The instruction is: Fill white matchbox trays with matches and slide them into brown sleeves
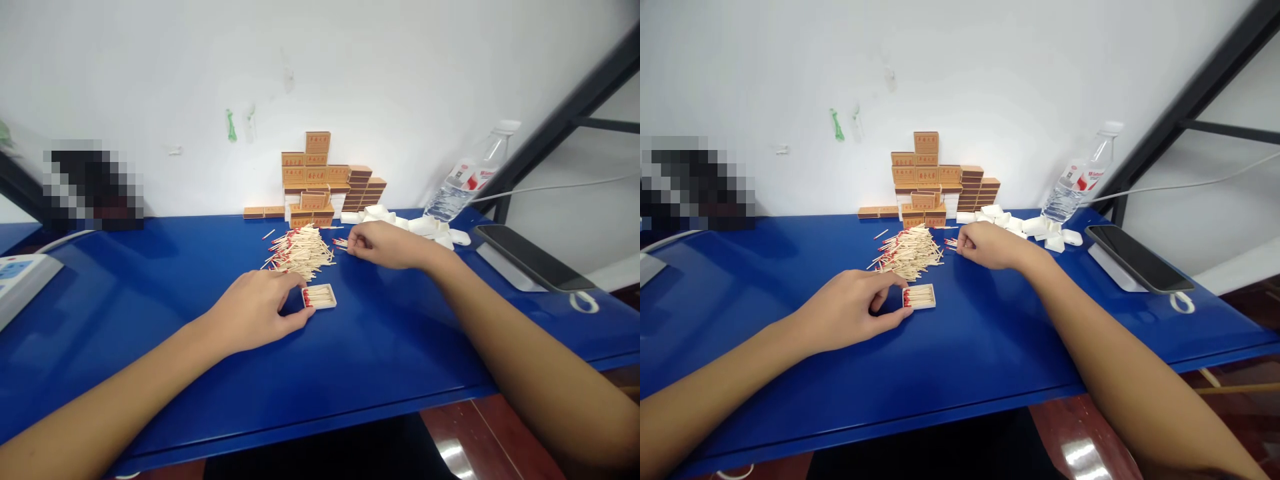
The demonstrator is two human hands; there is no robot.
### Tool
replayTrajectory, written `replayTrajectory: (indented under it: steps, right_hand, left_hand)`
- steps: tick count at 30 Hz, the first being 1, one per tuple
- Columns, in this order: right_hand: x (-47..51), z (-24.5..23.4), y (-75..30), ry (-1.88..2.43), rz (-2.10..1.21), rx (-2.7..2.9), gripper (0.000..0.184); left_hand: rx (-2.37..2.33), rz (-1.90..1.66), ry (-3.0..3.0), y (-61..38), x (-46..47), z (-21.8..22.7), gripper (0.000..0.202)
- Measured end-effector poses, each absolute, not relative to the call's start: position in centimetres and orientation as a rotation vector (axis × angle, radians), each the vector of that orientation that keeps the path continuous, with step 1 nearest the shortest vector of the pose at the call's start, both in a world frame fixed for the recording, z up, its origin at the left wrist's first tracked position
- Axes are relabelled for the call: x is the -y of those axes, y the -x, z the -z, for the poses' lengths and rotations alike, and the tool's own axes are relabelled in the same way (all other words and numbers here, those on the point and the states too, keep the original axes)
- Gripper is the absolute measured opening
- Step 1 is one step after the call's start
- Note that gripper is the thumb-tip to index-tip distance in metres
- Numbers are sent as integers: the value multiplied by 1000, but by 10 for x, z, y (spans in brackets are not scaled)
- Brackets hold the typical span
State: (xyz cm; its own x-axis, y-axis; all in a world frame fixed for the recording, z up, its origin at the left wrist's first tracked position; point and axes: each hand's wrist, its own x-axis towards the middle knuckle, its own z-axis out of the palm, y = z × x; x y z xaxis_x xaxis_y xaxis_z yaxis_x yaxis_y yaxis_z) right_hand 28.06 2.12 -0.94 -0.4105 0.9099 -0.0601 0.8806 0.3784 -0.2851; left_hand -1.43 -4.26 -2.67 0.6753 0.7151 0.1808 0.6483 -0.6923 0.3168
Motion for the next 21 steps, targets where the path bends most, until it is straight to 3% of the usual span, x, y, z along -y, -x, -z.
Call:
replayTrajectory:
  steps: [8,21]
  right_hand:
    - [-28,19,-279,1556,-150,2496,15]
    - [-31,17,-288,1729,-88,2528,13]
  left_hand:
    - [-1122,-409,-2668,14,43,24,31]
    - [-1141,-398,-2670,14,43,23,31]
